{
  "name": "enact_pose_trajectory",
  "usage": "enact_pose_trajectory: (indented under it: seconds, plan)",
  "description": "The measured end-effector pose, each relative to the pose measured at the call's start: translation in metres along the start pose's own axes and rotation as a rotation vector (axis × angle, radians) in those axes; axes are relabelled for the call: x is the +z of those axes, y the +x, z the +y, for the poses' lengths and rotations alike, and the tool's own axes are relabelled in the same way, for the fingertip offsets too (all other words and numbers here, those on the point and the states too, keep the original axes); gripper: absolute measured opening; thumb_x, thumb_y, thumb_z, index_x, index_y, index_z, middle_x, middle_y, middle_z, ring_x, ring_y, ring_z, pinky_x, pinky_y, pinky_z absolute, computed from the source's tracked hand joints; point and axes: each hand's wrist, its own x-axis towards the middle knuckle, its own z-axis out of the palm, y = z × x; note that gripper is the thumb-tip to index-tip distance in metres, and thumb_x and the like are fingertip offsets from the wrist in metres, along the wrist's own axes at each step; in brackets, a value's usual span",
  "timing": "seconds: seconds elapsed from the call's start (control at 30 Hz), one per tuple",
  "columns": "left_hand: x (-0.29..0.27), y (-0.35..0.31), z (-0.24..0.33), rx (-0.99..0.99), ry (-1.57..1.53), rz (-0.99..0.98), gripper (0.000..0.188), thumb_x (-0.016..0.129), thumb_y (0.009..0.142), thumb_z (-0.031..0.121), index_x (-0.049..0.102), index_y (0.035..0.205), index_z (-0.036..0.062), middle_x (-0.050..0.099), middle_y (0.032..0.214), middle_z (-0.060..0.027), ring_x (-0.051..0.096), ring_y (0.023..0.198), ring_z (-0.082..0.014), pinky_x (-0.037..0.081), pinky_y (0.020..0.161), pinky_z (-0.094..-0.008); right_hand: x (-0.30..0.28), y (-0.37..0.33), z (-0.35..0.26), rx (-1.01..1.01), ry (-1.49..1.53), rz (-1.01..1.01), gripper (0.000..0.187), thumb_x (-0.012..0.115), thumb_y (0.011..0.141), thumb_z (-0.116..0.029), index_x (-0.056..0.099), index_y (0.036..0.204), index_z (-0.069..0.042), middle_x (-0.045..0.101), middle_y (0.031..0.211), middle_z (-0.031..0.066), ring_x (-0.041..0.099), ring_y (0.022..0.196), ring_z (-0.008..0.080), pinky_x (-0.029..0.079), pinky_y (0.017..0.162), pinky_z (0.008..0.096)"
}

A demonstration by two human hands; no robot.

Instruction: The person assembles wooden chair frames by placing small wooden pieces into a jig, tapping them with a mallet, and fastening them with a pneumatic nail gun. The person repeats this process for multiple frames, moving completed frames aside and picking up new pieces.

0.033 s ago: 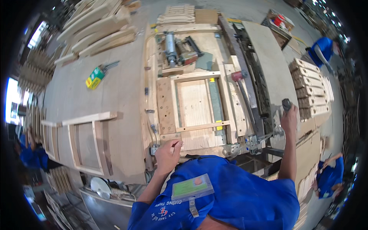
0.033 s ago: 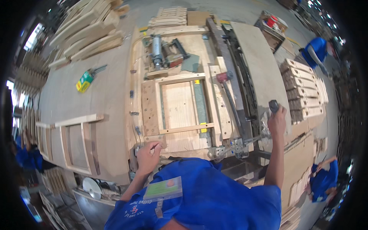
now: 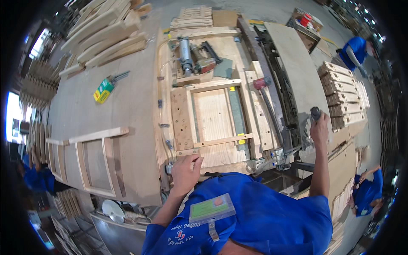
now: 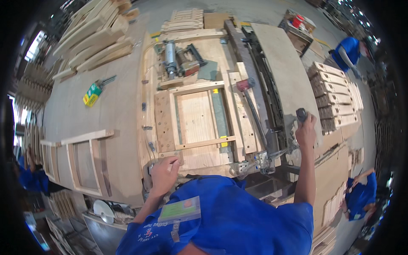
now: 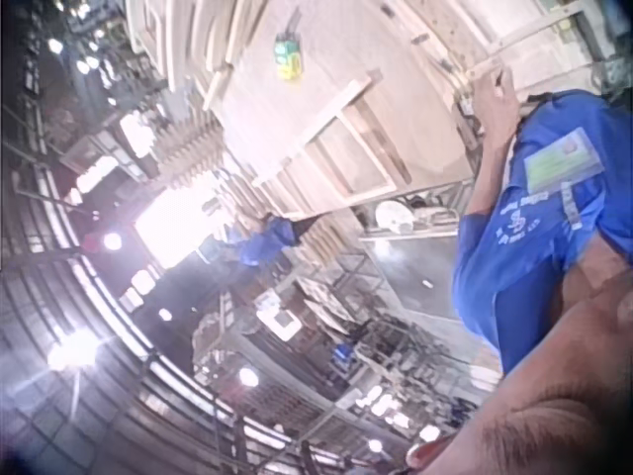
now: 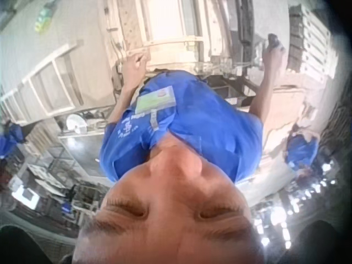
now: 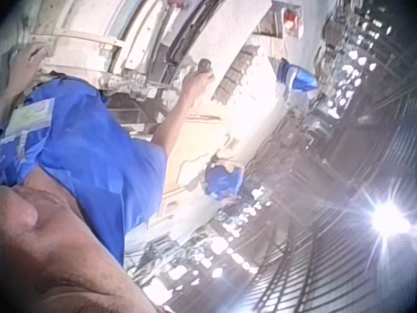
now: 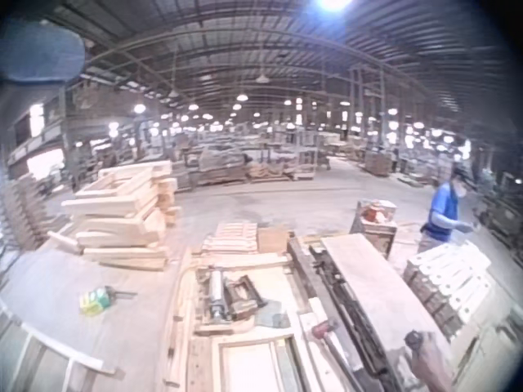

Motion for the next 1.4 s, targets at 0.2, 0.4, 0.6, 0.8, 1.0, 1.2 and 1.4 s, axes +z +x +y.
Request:
enact_pose_trajectory:
  seconds: [0.2, 0.4, 0.6, 0.8, 1.0, 1.2, 1.4]
  plan:
    - [0.069, 0.081, 0.030, 0.356, 0.134, -0.207, 0.035, 0.074, 0.094, 0.030, 0.071, 0.118, 0.0047, 0.072, 0.109, -0.0151, 0.067, 0.104, -0.0340, 0.052, 0.092, -0.0452, 0.021, 0.005, 0.012, -0.099, -0.075, 0.126, 0.060, 0.067, 0.090, -0.002, 0.049, 0.148, -0.006, 0.050, 0.145, 0.0200, 0.060, 0.125, 0.0424, 0.055, 0.094, 0.0503]
    - [0.132, 0.100, 0.023, 0.261, 0.255, -0.505, 0.034, 0.074, 0.094, 0.029, 0.068, 0.116, 0.0041, 0.068, 0.109, -0.0156, 0.065, 0.105, -0.0354, 0.052, 0.092, -0.0482, 0.014, -0.106, -0.039, 0.015, 0.773, -0.458, 0.021, 0.070, 0.097, -0.013, 0.069, 0.113, 0.001, 0.064, 0.098, 0.0098, 0.063, 0.089, 0.0205, 0.052, 0.074, 0.0335]
    - [0.151, 0.105, 0.014, 0.272, 0.295, -0.585, 0.034, 0.075, 0.093, 0.032, 0.066, 0.114, 0.0066, 0.065, 0.105, -0.0153, 0.066, 0.105, -0.0356, 0.053, 0.089, -0.0490, -0.001, -0.182, -0.051, 0.345, 1.276, -0.557, 0.021, 0.073, 0.101, -0.022, 0.074, 0.101, 0.000, 0.061, 0.072, -0.0031, 0.052, 0.062, 0.0036, 0.040, 0.054, 0.0237]
    - [0.152, 0.116, 0.010, 0.283, 0.298, -0.630, 0.036, 0.072, 0.094, 0.032, 0.064, 0.118, 0.0066, 0.065, 0.111, -0.0162, 0.066, 0.107, -0.0372, 0.053, 0.090, -0.0519, 0.005, -0.168, -0.064, 0.116, 1.064, -0.612, 0.021, 0.072, 0.101, -0.020, 0.072, 0.107, 0.000, 0.061, 0.075, -0.0037, 0.052, 0.063, 0.0037, 0.040, 0.053, 0.0228]
    - [0.147, 0.123, 0.004, 0.429, 0.203, -0.712, 0.038, 0.072, 0.094, 0.029, 0.065, 0.124, 0.0074, 0.072, 0.114, -0.0196, 0.069, 0.108, -0.0402, 0.054, 0.091, -0.0532, -0.015, -0.136, -0.078, 0.025, 1.003, -0.485, 0.017, 0.068, 0.100, -0.012, 0.070, 0.110, 0.002, 0.066, 0.087, 0.0011, 0.059, 0.076, 0.0075, 0.049, 0.066, 0.0242]
    - [0.098, 0.146, 0.073, 0.392, 0.081, -0.653, 0.039, 0.070, 0.092, 0.032, 0.061, 0.116, 0.0026, 0.071, 0.101, -0.0252, 0.069, 0.100, -0.0450, 0.053, 0.087, -0.0553, -0.040, -0.081, -0.062, -0.078, 1.152, -0.206, 0.024, 0.058, 0.111, -0.022, 0.067, 0.115, -0.001, 0.049, 0.072, -0.0038, 0.042, 0.063, 0.0029, 0.036, 0.057, 0.0194]
    - [-0.017, 0.132, 0.132, 0.358, -0.065, -0.444, 0.035, 0.067, 0.096, 0.033, 0.057, 0.113, 0.0035, 0.069, 0.096, -0.0218, 0.069, 0.094, -0.0453, 0.053, 0.082, -0.0553, -0.046, -0.035, -0.051, 0.040, 1.542, 0.010, 0.024, 0.058, 0.111, -0.023, 0.064, 0.118, 0.000, 0.043, 0.071, -0.0038, 0.035, 0.062, 0.0033, 0.029, 0.055, 0.0198]
